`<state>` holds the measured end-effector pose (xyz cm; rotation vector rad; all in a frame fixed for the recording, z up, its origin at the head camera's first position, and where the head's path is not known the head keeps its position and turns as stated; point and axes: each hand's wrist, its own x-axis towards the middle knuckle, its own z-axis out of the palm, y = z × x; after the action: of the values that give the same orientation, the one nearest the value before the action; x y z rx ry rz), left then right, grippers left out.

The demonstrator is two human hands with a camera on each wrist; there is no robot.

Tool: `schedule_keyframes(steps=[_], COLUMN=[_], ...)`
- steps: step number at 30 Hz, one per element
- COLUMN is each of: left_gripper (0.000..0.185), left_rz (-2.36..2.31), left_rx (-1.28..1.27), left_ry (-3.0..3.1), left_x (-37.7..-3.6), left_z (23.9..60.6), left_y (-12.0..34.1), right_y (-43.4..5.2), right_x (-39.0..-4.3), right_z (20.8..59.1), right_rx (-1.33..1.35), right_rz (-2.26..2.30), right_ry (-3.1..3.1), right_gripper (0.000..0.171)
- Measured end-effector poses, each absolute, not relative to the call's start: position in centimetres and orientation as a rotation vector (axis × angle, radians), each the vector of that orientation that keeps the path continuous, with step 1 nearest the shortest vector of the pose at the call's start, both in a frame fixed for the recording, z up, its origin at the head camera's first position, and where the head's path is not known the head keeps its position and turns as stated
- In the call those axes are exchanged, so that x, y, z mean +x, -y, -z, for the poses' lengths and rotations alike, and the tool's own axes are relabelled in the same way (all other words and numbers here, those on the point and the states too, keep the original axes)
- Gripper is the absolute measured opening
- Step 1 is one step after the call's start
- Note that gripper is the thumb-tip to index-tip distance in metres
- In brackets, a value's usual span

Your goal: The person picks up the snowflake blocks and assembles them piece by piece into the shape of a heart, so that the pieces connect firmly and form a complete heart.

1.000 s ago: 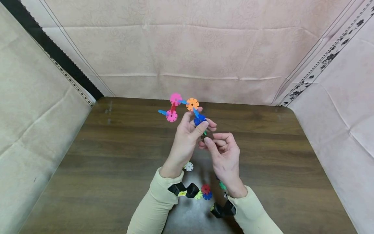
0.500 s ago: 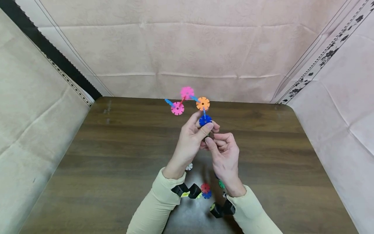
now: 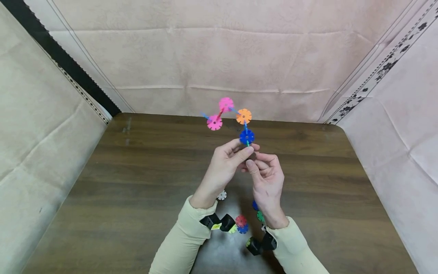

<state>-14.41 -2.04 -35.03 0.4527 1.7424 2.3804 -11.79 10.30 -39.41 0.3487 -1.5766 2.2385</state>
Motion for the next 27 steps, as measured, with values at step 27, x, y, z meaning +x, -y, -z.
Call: schedule_keyframes(steps=[27], left_gripper=[0.036], left_rz=[-2.426], left_rx=[0.479], left_ry=[-1.752], left_x=[-14.9], left_z=[34.9], left_y=[4.0], right_y=[-15.9], right_x=[-12.8], right_z=[44.9], right_rx=[0.44], right_rz=[-0.562], right_ry=[3.399], right_gripper=[0.024])
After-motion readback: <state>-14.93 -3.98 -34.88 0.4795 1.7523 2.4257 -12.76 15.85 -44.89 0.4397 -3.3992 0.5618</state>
